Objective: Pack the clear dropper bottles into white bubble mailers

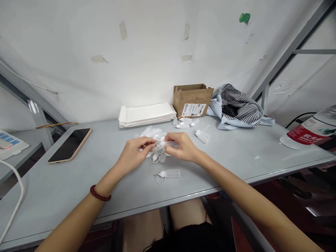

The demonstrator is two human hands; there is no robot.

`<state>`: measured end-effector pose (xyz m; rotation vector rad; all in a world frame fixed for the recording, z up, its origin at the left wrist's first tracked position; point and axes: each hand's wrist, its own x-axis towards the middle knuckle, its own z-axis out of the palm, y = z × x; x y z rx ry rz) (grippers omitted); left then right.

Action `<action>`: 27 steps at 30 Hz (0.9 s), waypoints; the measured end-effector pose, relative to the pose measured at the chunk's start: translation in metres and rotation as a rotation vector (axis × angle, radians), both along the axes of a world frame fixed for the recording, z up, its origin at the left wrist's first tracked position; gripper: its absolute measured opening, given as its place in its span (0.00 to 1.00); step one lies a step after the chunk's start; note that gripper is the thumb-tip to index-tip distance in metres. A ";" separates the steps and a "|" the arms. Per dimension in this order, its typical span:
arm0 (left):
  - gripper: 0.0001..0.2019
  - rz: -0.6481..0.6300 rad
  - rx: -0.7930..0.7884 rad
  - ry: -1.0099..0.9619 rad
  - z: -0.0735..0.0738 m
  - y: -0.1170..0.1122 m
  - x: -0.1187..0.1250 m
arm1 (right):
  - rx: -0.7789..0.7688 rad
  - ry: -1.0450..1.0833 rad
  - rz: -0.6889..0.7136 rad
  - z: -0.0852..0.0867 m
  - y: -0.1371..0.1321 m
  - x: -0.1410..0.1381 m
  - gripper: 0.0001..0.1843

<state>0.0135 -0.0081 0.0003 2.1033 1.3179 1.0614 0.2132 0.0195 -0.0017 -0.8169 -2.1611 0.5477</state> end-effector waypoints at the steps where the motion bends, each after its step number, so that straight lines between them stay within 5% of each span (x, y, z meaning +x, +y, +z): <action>1: 0.10 0.029 -0.045 -0.032 0.002 0.000 -0.001 | 0.010 0.014 -0.005 0.001 0.000 0.000 0.05; 15: 0.13 0.043 -0.318 -0.192 0.011 -0.006 0.004 | 0.008 -0.058 -0.087 -0.006 -0.003 -0.005 0.05; 27: 0.10 0.020 -0.329 -0.217 0.014 -0.008 0.007 | -0.009 -0.032 -0.078 -0.009 -0.005 -0.006 0.05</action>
